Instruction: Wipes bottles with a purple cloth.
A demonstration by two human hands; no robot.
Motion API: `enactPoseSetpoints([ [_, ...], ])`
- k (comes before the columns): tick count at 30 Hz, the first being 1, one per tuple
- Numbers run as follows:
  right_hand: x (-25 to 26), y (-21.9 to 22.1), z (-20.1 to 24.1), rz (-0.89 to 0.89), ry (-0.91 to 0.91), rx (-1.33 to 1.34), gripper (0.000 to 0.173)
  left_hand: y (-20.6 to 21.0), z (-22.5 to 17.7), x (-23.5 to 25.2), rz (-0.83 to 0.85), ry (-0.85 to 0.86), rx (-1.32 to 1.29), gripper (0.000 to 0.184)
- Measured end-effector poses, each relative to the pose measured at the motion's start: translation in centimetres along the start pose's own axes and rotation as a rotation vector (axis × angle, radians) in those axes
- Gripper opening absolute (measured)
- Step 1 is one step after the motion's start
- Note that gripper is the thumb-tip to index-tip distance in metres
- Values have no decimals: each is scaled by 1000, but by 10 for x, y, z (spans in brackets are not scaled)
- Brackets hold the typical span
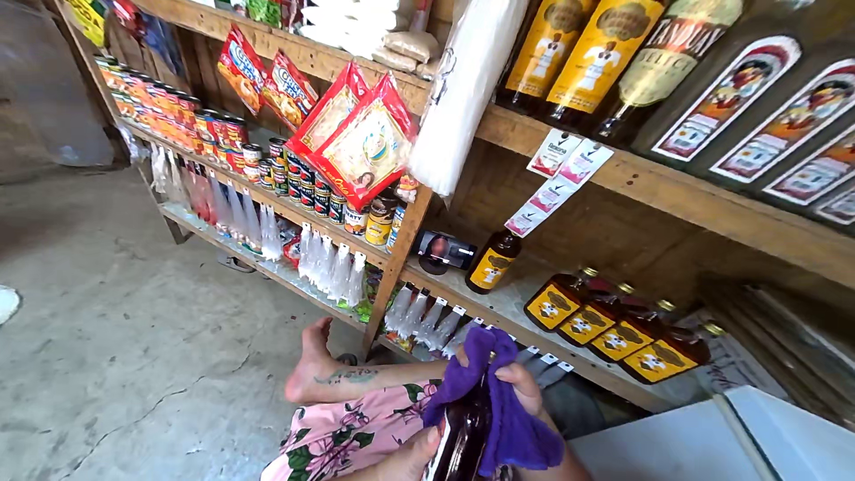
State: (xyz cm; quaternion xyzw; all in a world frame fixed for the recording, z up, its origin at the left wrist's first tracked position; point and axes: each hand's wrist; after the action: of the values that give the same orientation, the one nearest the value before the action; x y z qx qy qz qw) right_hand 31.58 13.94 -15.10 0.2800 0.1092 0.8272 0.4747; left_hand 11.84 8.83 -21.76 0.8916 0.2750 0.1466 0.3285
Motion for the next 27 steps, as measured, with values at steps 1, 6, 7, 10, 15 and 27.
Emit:
enactPoseSetpoints([
  [1,-2,5,3,-78,8,-22,21,0,-1,1,-49,26,41,82],
  [6,-4,30,8,-374,0,-168,20,10,-11,4,-285,122,209,85],
  [7,-4,33,8,-408,0,-188,25,6,-5,7,-314,161,182,76],
  [10,-3,38,6,-503,29,-261,41,-8,11,14,-362,242,123,60],
  [15,1,35,12,-502,-22,-259,37,-14,2,10,-176,221,83,48],
  [27,28,9,-17,217,-73,330,34,-18,-8,7,431,-30,-397,84],
])
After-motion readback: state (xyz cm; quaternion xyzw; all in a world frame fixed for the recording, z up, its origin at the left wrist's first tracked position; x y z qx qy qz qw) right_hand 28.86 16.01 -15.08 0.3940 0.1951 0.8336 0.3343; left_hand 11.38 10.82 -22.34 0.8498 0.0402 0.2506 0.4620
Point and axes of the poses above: each hand's wrist, its own x-axis towards the middle knuckle, its own y-axis out of the palm, z = x × y, and after that the axes turned 1 degree about -z, right-handed
